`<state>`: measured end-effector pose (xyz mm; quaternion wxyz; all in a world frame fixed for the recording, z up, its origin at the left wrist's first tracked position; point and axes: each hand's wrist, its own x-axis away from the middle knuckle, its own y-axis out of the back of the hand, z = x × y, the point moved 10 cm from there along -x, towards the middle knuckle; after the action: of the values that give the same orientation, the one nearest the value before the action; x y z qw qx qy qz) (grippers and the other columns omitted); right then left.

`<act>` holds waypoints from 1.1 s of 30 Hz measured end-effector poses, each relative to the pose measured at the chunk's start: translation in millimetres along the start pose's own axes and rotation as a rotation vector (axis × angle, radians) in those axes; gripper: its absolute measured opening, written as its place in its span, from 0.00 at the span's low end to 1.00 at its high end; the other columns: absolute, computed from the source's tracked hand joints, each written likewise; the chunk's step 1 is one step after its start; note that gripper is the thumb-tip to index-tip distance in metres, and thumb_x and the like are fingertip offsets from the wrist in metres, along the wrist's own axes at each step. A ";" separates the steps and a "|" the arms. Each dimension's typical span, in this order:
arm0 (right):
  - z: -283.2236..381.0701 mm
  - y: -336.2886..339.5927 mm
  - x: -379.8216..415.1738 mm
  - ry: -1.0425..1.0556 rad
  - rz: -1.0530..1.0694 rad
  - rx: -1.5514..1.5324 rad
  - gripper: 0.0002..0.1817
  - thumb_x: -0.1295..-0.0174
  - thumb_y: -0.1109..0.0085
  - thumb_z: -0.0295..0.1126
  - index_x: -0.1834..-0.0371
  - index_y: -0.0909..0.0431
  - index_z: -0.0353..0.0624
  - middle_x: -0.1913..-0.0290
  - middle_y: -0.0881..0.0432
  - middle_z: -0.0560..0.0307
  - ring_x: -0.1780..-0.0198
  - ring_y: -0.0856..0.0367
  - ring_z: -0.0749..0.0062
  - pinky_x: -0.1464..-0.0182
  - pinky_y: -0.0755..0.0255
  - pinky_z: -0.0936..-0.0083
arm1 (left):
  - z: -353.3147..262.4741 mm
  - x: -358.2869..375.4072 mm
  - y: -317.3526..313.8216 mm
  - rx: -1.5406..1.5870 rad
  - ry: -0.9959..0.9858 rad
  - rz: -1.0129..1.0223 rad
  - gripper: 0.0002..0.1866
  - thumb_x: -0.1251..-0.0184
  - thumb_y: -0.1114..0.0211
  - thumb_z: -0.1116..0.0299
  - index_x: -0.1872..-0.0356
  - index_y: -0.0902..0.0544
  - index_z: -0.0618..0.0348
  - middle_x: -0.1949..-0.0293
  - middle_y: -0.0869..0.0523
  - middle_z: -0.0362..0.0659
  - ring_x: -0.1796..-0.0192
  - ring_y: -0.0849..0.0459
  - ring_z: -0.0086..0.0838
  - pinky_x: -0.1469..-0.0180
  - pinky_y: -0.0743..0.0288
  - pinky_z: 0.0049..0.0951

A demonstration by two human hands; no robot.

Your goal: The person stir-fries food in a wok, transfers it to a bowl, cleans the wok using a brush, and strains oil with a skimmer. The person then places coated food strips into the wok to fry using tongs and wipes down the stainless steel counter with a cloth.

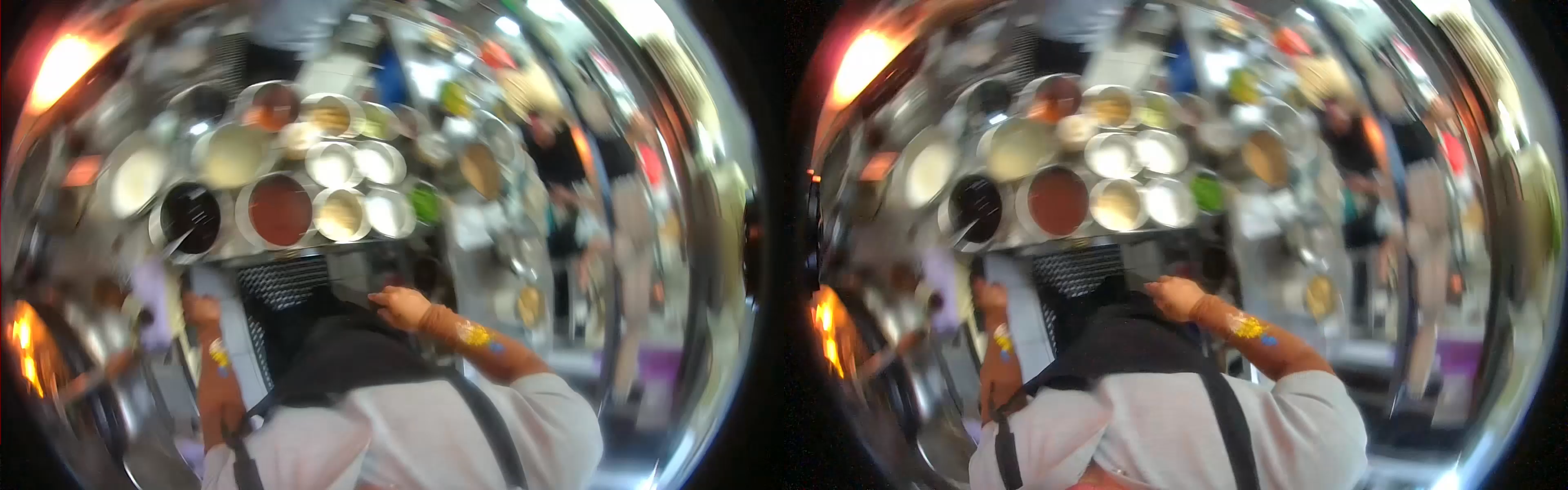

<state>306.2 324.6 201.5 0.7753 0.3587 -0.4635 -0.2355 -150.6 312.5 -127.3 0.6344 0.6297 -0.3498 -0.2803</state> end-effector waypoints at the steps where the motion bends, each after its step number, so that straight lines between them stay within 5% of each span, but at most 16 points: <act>1: -35.8 -5.1 24.2 -0.100 -0.081 -0.054 0.23 0.39 0.41 0.35 0.40 0.24 0.41 0.55 0.20 0.47 0.51 0.21 0.48 0.49 0.25 0.60 | 12.1 -22.6 -12.9 -0.088 -0.028 -0.003 0.39 0.45 0.38 0.54 0.35 0.32 0.68 0.33 0.30 0.57 0.30 0.33 0.48 0.30 0.40 0.51; 2: -58.3 1.2 78.9 -0.199 -0.133 -0.069 0.23 0.39 0.41 0.35 0.40 0.24 0.42 0.56 0.19 0.46 0.52 0.21 0.47 0.50 0.25 0.60 | 2.4 1.1 -5.2 -0.050 -0.042 0.230 0.41 0.45 0.40 0.53 0.32 0.36 0.69 0.30 0.35 0.58 0.25 0.43 0.52 0.27 0.48 0.56; 5: -128.2 -25.7 151.0 -0.359 -0.303 -0.280 0.22 0.40 0.41 0.33 0.42 0.23 0.39 0.63 0.16 0.44 0.58 0.17 0.51 0.54 0.24 0.60 | -27.4 11.9 46.9 0.018 0.067 0.571 0.41 0.44 0.41 0.54 0.31 0.36 0.69 0.29 0.37 0.63 0.25 0.43 0.52 0.25 0.50 0.53; 8: -171.7 -44.0 192.2 -0.413 -0.520 -0.532 0.17 0.37 0.43 0.34 0.47 0.21 0.36 0.66 0.15 0.49 0.66 0.16 0.64 0.62 0.23 0.67 | -6.5 -31.4 -38.9 0.184 -0.104 0.569 0.41 0.44 0.41 0.55 0.31 0.36 0.69 0.31 0.35 0.65 0.26 0.40 0.53 0.25 0.46 0.46; 11: -243.2 -109.6 214.8 -0.770 -0.612 -1.383 0.14 0.34 0.43 0.38 0.55 0.19 0.39 0.69 0.16 0.53 0.71 0.17 0.68 0.68 0.24 0.70 | -2.5 1.2 7.4 0.196 -0.153 0.451 0.37 0.43 0.41 0.59 0.34 0.34 0.74 0.32 0.33 0.67 0.30 0.34 0.56 0.27 0.41 0.42; 12: -261.9 -106.2 227.9 -0.799 -0.806 -1.489 0.13 0.34 0.43 0.41 0.60 0.20 0.42 0.72 0.18 0.55 0.72 0.18 0.69 0.70 0.25 0.73 | -20.3 35.1 58.3 0.220 -0.089 0.473 0.36 0.42 0.41 0.61 0.35 0.33 0.75 0.34 0.32 0.68 0.31 0.32 0.56 0.28 0.40 0.42; 13: -282.1 -102.2 240.6 -0.825 -1.008 -1.584 0.14 0.33 0.43 0.44 0.65 0.21 0.44 0.74 0.19 0.57 0.73 0.19 0.71 0.73 0.26 0.75 | -4.4 29.9 -3.2 0.380 -0.197 0.368 0.32 0.41 0.42 0.66 0.36 0.32 0.73 0.38 0.26 0.66 0.36 0.27 0.55 0.31 0.36 0.40; 16: -319.5 -135.1 294.5 -0.859 -1.427 -1.934 0.21 0.35 0.41 0.53 0.72 0.26 0.46 0.78 0.22 0.58 0.77 0.22 0.71 0.76 0.29 0.75 | -6.1 91.8 -44.5 0.502 -0.094 0.683 0.23 0.43 0.40 0.68 0.46 0.23 0.67 0.46 0.18 0.59 0.44 0.20 0.53 0.39 0.28 0.43; 17: -318.6 -134.6 317.9 -0.896 -1.525 -1.962 0.23 0.36 0.40 0.55 0.72 0.26 0.46 0.78 0.22 0.58 0.78 0.23 0.71 0.77 0.30 0.75 | -36.0 139.9 -46.3 -0.029 -0.625 0.809 0.21 0.44 0.39 0.68 0.48 0.21 0.65 0.47 0.17 0.57 0.46 0.18 0.52 0.42 0.26 0.43; 18: -319.4 -134.4 339.5 -0.932 -1.622 -1.982 0.24 0.37 0.40 0.57 0.73 0.27 0.47 0.79 0.22 0.58 0.80 0.24 0.71 0.78 0.31 0.74 | -62.5 198.8 -28.9 -0.421 -1.207 0.694 0.19 0.44 0.38 0.67 0.50 0.19 0.63 0.49 0.16 0.54 0.48 0.17 0.51 0.45 0.25 0.44; 21: -340.7 -124.8 391.1 -0.981 -1.769 -1.784 0.24 0.38 0.39 0.57 0.73 0.26 0.46 0.80 0.22 0.57 0.83 0.26 0.71 0.80 0.32 0.73 | -77.8 256.5 -41.5 -0.138 -0.899 0.946 0.17 0.43 0.38 0.66 0.54 0.17 0.62 0.55 0.15 0.53 0.52 0.16 0.48 0.49 0.24 0.44; 22: -347.5 -120.4 401.5 -0.994 -1.794 -1.758 0.19 0.37 0.39 0.49 0.73 0.26 0.45 0.81 0.23 0.57 0.85 0.28 0.73 0.82 0.34 0.76 | -83.2 265.2 -43.8 -0.045 -0.808 0.969 0.16 0.43 0.37 0.66 0.55 0.17 0.61 0.57 0.14 0.53 0.54 0.16 0.48 0.51 0.24 0.44; 27: -394.1 -118.5 457.4 -0.961 -1.799 -1.634 0.07 0.40 0.44 0.33 0.74 0.26 0.43 0.83 0.25 0.58 0.87 0.31 0.75 0.86 0.39 0.79 | -137.7 248.0 -31.5 0.395 -0.712 0.736 0.12 0.42 0.36 0.64 0.62 0.15 0.59 0.67 0.12 0.51 0.60 0.14 0.44 0.57 0.23 0.44; 28: -396.9 -101.8 471.0 -0.838 -1.812 -1.535 0.10 0.39 0.42 0.36 0.76 0.26 0.45 0.85 0.27 0.60 0.87 0.32 0.78 0.87 0.41 0.79 | -166.7 258.9 29.2 0.393 -0.399 0.813 0.13 0.38 0.38 0.62 0.62 0.16 0.62 0.72 0.14 0.51 0.66 0.14 0.40 0.61 0.23 0.41; 30: -395.6 -65.0 496.8 -0.876 -1.743 -1.195 0.13 0.39 0.38 0.39 0.77 0.27 0.47 0.85 0.30 0.64 0.87 0.35 0.81 0.86 0.43 0.80 | -199.8 239.2 43.7 0.528 -0.513 0.749 0.14 0.33 0.38 0.59 0.64 0.16 0.62 0.74 0.15 0.44 0.69 0.17 0.29 0.64 0.24 0.33; 33: -350.6 30.3 462.2 -0.752 -1.466 -1.079 0.11 0.40 0.39 0.38 0.72 0.23 0.43 0.75 0.27 0.68 0.79 0.33 0.83 0.81 0.43 0.81 | -306.6 272.0 217.2 0.897 -0.659 0.695 0.11 0.31 0.38 0.63 0.61 0.16 0.60 0.69 0.15 0.41 0.66 0.19 0.23 0.63 0.24 0.27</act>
<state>830.8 139.8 369.3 0.2989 0.0569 -0.1729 -0.9368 238.0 291.5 125.2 0.2233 0.5645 -0.7921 -0.0641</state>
